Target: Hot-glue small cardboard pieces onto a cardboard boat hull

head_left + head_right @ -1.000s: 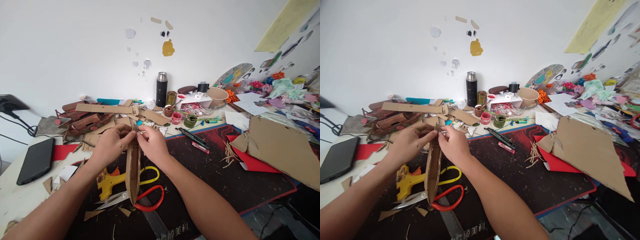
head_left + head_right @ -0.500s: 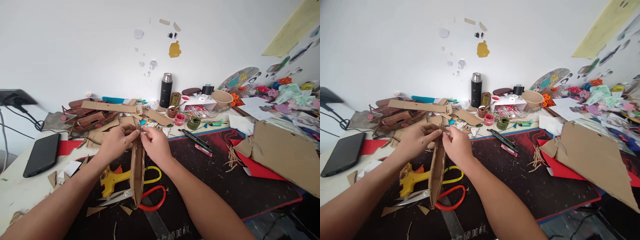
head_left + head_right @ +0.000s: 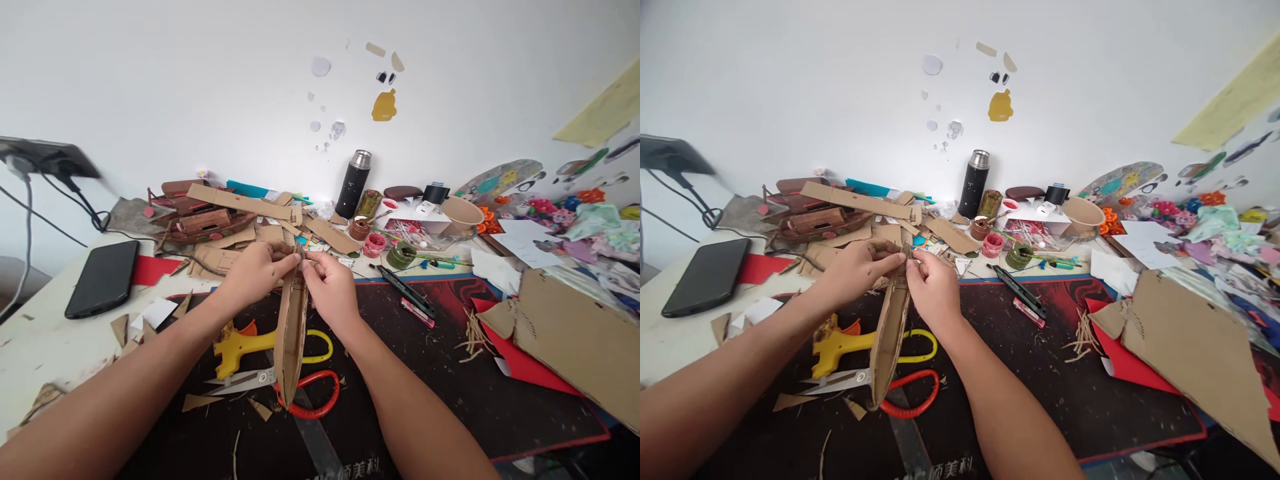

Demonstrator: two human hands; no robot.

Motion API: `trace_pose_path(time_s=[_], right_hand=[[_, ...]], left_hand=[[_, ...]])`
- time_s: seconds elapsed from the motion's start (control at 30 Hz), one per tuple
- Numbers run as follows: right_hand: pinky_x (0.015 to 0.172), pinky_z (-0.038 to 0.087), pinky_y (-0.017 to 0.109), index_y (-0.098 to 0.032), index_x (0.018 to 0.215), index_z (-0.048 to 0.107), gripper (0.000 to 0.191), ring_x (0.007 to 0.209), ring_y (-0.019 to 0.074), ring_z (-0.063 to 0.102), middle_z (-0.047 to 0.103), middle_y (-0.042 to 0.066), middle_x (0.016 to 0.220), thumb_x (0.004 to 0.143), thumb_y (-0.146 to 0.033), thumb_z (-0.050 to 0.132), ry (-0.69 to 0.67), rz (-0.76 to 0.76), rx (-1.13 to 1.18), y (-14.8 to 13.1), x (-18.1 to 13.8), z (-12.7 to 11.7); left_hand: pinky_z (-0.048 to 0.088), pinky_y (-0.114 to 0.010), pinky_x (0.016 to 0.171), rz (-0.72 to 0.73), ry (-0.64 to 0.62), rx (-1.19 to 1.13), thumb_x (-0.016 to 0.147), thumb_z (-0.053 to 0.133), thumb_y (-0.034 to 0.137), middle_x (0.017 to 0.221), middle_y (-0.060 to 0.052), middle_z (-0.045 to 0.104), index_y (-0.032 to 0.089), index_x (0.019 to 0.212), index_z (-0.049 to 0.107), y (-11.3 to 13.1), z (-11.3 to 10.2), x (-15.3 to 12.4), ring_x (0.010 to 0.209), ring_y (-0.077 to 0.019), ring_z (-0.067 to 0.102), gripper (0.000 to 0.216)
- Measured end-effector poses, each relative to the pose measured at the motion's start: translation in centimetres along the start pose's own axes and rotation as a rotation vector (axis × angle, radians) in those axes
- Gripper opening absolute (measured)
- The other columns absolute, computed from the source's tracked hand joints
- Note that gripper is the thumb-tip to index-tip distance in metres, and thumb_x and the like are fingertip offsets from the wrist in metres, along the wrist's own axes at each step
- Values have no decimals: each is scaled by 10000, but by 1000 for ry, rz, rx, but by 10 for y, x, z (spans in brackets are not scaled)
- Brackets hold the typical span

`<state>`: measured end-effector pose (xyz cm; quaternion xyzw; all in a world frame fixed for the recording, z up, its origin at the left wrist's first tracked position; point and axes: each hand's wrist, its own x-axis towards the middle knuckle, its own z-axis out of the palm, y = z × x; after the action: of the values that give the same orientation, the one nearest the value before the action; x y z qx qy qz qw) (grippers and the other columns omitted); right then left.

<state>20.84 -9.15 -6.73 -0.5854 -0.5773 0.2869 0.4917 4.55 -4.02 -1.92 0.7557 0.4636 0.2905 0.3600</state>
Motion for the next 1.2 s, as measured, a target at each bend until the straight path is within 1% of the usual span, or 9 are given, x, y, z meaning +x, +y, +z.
trace_pose_path(time_s=[0.13, 0.23, 0.33, 0.47, 0.57, 0.7, 0.87, 1.0, 1.2], right_hand=[[499, 393, 298, -159, 1193, 791, 374, 457, 173, 486, 539, -50, 541, 1001, -411, 591, -12, 12, 21, 0, 0, -1], [484, 393, 301, -158, 1207, 779, 390, 444, 169, 483, 576, -39, 566, 1001, -428, 589, -20, 30, 49, -1, -1, -1], [473, 391, 303, -158, 1223, 771, 404, 436, 167, 486, 599, -32, 583, 997, -443, 596, -20, 52, 73, -1, -1, -2], [469, 392, 304, -170, 1228, 773, 415, 437, 174, 498, 582, -40, 560, 996, -467, 600, -28, 62, 75, -3, -1, -3], [461, 388, 303, -161, 1228, 774, 421, 422, 170, 480, 571, -45, 548, 992, -461, 595, -31, 59, 77, -4, -1, -3], [455, 383, 298, -161, 1216, 779, 413, 412, 164, 462, 554, -52, 532, 991, -461, 606, -27, 55, 81, -4, -1, -4], [456, 377, 291, -175, 1192, 785, 376, 422, 160, 465, 567, -47, 544, 994, -445, 612, -12, 54, 89, -3, 0, -3], [459, 373, 295, -175, 1193, 784, 352, 417, 159, 463, 560, -50, 544, 1006, -416, 609, -8, 48, 78, -2, 0, -3], [491, 419, 300, -179, 1209, 797, 343, 442, 179, 501, 554, -50, 523, 1014, -378, 596, -2, 42, 48, -2, 0, -3]], left_hand=[[464, -307, 604, 12, 28, -23, 882, 605, 464, 722, -33, 773, 199, 820, 743, -2, 2, 0, 677, -229, 681, 305], [459, -309, 607, 33, 31, -16, 895, 599, 455, 725, -37, 771, 201, 814, 726, -4, 3, 0, 673, -228, 680, 296], [429, -307, 577, 45, 31, 15, 907, 583, 441, 672, -30, 731, 212, 761, 685, -2, 2, -1, 629, -218, 651, 290], [404, -302, 542, 37, 19, 25, 909, 582, 429, 601, -7, 678, 230, 717, 642, 1, 1, -1, 567, -206, 613, 283], [411, -304, 549, 45, 27, 15, 901, 582, 429, 602, -4, 687, 231, 732, 654, 2, 1, -1, 573, -211, 620, 270], [453, -315, 607, 63, 44, -1, 890, 580, 443, 683, -25, 752, 219, 784, 676, 2, 3, -1, 647, -229, 676, 266], [462, -320, 598, 60, 38, -3, 889, 577, 465, 666, -26, 750, 219, 796, 678, 3, 3, -2, 637, -238, 680, 282], [500, -323, 621, 54, 39, -25, 887, 589, 463, 728, -52, 793, 214, 824, 700, 5, 4, -3, 701, -264, 724, 280], [496, -312, 595, 54, 47, 2, 893, 590, 461, 647, -26, 744, 217, 807, 708, 7, 4, -4, 628, -240, 682, 284]])
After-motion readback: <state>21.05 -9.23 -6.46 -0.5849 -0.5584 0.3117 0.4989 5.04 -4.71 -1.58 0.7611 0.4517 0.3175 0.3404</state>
